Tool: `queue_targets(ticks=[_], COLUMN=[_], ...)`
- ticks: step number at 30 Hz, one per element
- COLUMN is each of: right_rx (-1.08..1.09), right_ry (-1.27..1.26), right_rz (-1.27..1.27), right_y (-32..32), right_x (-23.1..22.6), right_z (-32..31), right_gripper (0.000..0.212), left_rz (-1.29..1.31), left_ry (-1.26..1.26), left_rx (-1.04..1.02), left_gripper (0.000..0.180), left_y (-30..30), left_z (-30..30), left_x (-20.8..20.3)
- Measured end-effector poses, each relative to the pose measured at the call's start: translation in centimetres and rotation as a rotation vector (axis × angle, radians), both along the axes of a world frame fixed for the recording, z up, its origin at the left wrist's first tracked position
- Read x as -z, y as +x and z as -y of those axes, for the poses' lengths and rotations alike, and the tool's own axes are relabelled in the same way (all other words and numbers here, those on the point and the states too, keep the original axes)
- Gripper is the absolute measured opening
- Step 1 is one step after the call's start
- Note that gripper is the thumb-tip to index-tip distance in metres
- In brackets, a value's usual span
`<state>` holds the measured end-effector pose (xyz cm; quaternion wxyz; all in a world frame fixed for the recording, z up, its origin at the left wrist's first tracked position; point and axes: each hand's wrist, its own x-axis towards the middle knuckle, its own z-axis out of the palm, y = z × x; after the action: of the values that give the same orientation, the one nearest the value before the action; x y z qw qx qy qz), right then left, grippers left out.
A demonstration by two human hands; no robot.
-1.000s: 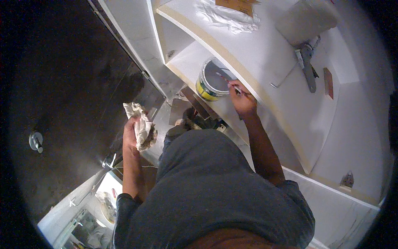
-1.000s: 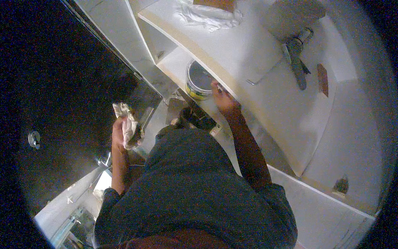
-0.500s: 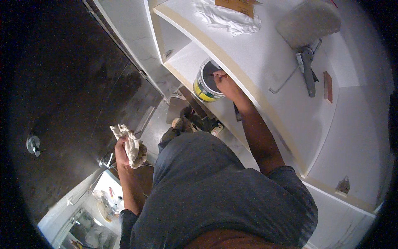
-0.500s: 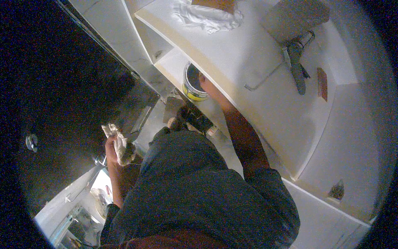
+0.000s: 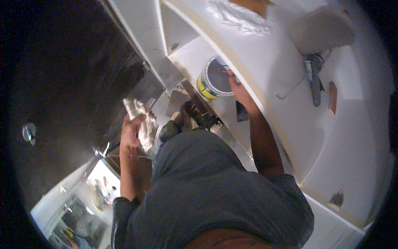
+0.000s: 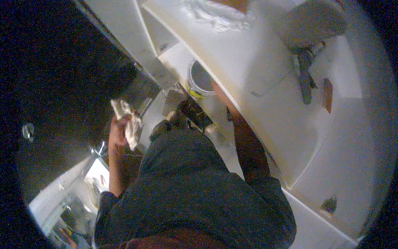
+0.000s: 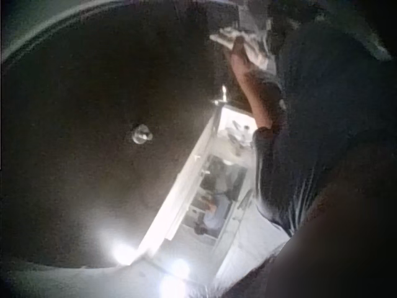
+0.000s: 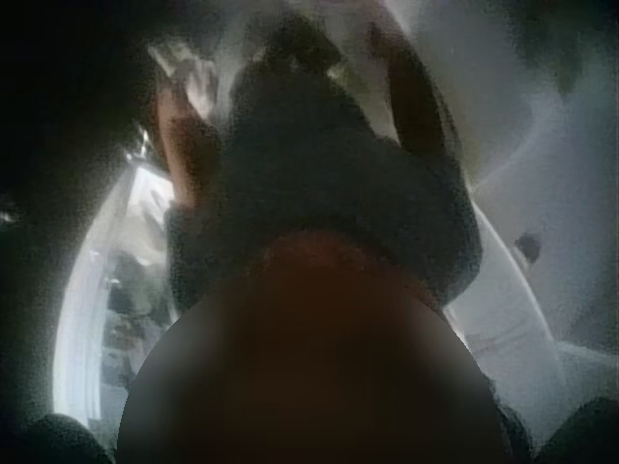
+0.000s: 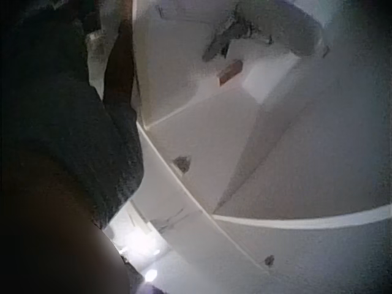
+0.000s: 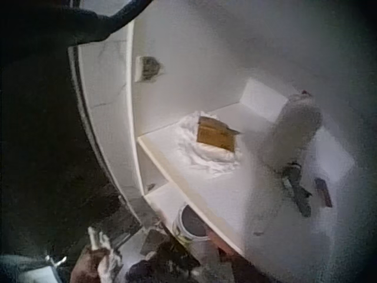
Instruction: The person paints the interior of a white cabinet using a small brush and a paint can. They repeatedly dip the brush into the paint, apply it to the cabinet edges and shelves, and wipe excess paint with a cloth. The person moves the paint can to a different location and continues painting.
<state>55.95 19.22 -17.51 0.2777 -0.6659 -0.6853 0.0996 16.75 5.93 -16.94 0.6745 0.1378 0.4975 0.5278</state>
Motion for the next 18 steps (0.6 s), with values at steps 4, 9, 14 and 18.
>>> queue_targets(ticks=[4,9,14,18], right_rx=[-0.029,0.086,0.142,0.133], right_ry=[-0.072,-0.032,0.01,0.103], right_rz=[-0.137,-0.108,0.697,0.086], right_y=[4.5,9.8,7.8,8.0], right_x=[0.6,3.0,1.4,5.2], right_z=[2.4,6.2,9.9,10.9], right_gripper=[0.041,0.039,0.035,0.033], left_rz=[-0.251,-0.146,-0.37,-0.625], left_ry=[-0.021,0.146,0.218,0.358], left_rx=[0.007,-0.083,0.11,0.315], left_gripper=[0.037,0.03,0.024,0.019], left_y=[0.3,0.6,2.6,3.1], left_z=[-2.2,-5.9,-8.9,-11.2], left_x=[-0.8,-4.1,-4.8,-2.8])
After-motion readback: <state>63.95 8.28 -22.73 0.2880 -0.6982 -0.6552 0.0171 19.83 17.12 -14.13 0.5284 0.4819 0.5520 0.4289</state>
